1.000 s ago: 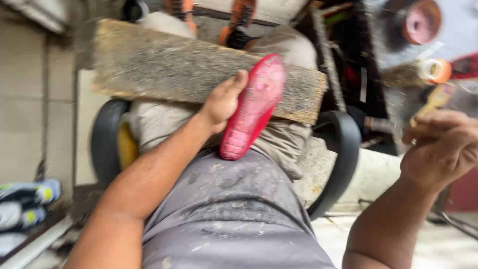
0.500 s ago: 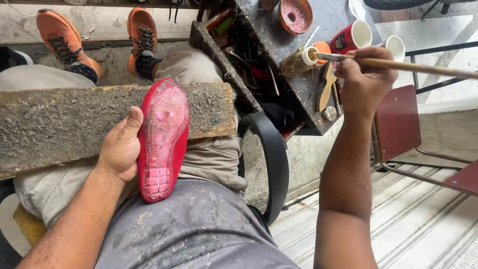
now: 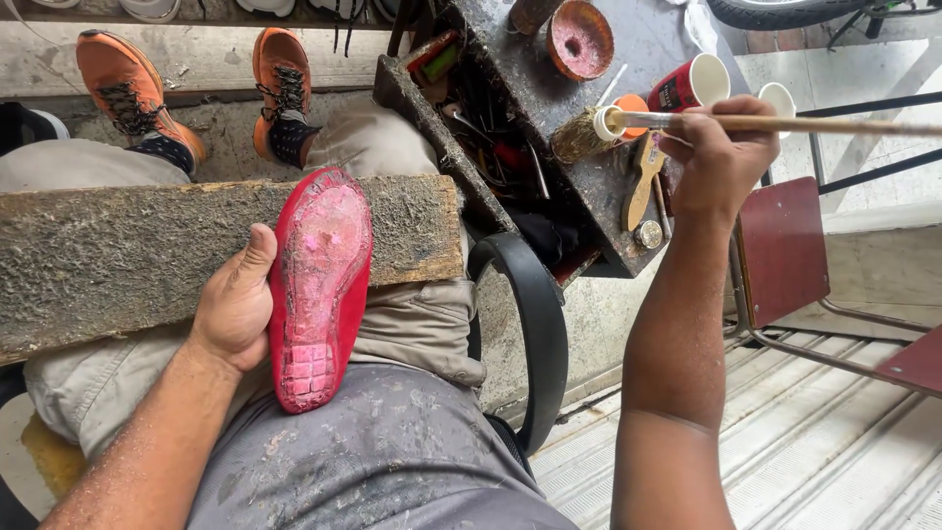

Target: Applying red dye to the sole of a shoe using a brush

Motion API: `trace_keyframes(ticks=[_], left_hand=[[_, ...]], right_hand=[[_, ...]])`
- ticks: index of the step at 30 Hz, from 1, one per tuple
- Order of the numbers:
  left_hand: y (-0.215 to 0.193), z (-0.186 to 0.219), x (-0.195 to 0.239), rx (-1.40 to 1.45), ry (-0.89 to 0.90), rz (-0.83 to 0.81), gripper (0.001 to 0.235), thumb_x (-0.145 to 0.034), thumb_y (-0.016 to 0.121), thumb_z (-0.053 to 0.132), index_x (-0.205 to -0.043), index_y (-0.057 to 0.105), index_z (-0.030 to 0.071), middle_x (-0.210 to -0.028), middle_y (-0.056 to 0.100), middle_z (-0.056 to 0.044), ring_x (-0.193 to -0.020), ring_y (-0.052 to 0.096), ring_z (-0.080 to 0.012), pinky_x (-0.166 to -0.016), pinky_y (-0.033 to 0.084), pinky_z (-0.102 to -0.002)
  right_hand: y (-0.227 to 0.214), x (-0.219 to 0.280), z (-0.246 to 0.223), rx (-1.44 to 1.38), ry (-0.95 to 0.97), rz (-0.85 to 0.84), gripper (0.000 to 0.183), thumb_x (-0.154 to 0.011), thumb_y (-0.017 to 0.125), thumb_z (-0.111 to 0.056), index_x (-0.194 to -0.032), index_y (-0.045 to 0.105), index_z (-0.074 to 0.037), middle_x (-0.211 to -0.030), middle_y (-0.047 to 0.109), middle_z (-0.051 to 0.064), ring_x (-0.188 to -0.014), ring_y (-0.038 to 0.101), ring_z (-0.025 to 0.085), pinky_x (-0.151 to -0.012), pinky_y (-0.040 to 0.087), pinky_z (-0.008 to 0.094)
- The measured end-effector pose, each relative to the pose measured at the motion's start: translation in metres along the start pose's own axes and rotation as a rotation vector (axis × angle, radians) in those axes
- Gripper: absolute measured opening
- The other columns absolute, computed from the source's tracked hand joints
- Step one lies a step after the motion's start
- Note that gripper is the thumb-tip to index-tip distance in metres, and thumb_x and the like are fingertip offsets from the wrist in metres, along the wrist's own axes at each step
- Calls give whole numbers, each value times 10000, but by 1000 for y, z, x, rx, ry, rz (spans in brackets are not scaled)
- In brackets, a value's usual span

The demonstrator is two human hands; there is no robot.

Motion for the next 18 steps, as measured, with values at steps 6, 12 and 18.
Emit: trace_keyframes(ticks=[6, 12, 18], left_hand=[[-5, -2, -2, -9, -5, -2, 592, -972, 476, 468, -1251, 635, -30, -1278, 692, -206, -1130, 679, -293, -1055, 548, -481], [-9, -6, -12, -68, 111, -168, 588, -1026, 461, 537, -1175, 702, 22, -1042, 749, -230, -959, 756, -330, -850, 631, -533], [-31, -17, -41, -92, 312, -55, 405, -997, 662, 470, -1202, 752, 132, -1135, 754, -120, -1083, 711, -238, -1028, 557, -488]], right_hand=[[-13, 2, 49, -372, 236, 138, 196, -843, 514, 77, -948, 550, -84, -795, 729, 204, -614, 705, 285, -497, 607, 388], [-23, -17, 141, -468, 318, 78, 230, -959, 699, -271, -800, 533, -262, -747, 634, 11, -594, 597, 155, -486, 475, 203], [38, 79, 72, -659, 163, -695, 239, -1112, 479, -479, -1182, 546, -261, -1191, 602, 30, -944, 709, 80, -808, 666, 124]])
Point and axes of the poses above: each hand's wrist, its own x-axis away from the middle knuckle, its own y-axis out of the palm, z = x × y, the point moved 8 cm from there along -x, towards the middle knuckle
